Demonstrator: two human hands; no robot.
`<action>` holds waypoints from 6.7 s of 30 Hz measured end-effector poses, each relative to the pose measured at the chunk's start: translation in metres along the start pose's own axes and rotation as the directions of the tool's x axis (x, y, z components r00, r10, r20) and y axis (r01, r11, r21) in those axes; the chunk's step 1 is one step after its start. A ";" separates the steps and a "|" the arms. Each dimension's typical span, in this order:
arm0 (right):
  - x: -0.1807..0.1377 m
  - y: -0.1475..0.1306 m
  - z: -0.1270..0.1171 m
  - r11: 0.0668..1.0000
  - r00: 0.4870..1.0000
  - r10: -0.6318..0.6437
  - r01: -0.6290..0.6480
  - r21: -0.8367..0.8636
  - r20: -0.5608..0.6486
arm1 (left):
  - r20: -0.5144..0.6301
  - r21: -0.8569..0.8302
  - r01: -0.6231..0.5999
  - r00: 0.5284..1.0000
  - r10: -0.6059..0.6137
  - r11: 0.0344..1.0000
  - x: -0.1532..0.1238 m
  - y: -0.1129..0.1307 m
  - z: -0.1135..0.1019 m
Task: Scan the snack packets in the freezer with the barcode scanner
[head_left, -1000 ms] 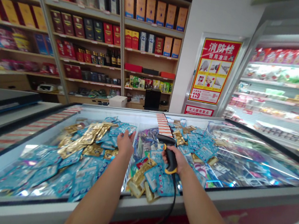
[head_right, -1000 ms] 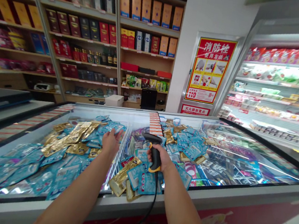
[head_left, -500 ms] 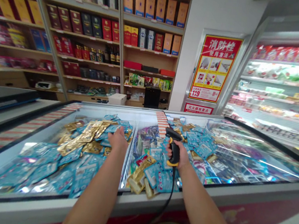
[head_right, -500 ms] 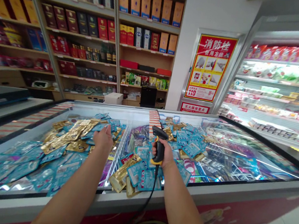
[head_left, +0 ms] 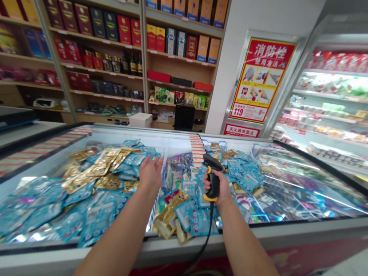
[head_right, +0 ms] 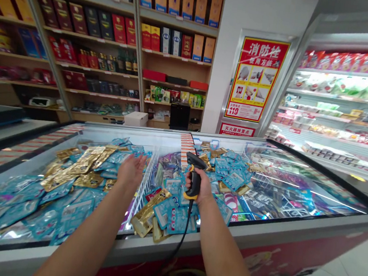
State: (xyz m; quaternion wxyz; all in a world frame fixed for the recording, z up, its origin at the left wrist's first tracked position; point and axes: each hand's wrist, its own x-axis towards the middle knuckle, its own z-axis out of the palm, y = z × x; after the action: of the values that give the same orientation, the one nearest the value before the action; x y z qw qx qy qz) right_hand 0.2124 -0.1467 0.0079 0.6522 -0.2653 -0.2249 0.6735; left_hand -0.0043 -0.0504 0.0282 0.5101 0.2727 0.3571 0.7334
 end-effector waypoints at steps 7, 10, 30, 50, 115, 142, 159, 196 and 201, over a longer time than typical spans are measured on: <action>0.002 0.002 -0.002 1.000 1.000 -0.018 0.018 -0.021 0.008 | 0.505 0.839 -0.396 0.822 -0.263 0.373 -0.023 -0.006 0.001; 0.002 0.002 -0.002 1.000 1.000 -0.010 0.010 -0.015 0.010 | 0.556 0.816 -0.565 0.707 -0.437 0.123 -0.028 -0.009 -0.003; -0.003 0.005 0.003 0.977 0.990 0.133 -0.124 -0.172 0.041 | 0.404 0.649 -0.325 0.913 0.050 0.688 -0.001 -0.025 -0.007; -0.006 0.007 0.004 0.956 0.971 0.219 -0.193 -0.219 0.100 | 0.399 0.556 -0.280 0.916 0.044 0.782 -0.008 -0.020 -0.003; -0.007 0.005 0.011 0.977 0.990 0.139 -0.137 -0.162 -0.001 | 0.563 0.721 -0.686 0.498 -0.660 0.098 -0.025 0.009 -0.007; -0.007 0.006 0.009 0.959 0.980 0.197 -0.189 -0.209 0.018 | 0.269 0.373 -0.148 0.962 0.046 0.916 0.008 -0.023 -0.007; -0.007 0.007 0.008 0.956 0.983 0.182 -0.173 -0.235 0.020 | 0.298 0.290 -0.143 0.953 0.053 0.946 0.005 -0.017 -0.006; -0.007 0.006 0.008 0.969 0.988 0.152 -0.151 -0.197 -0.008 | 0.348 0.605 0.032 0.888 -0.300 0.795 0.009 0.014 -0.017; -0.008 0.005 0.011 0.966 0.987 0.162 -0.162 -0.203 -0.014 | 0.571 0.814 -0.488 0.574 -0.587 0.315 0.003 0.022 -0.026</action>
State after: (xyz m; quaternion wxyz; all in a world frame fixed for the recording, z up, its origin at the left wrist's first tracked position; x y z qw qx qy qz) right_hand 0.2016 -0.1548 0.0132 0.5642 -0.3473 -0.2712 0.6983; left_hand -0.0371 -0.0588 0.0306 0.3730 0.8042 0.4422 0.1366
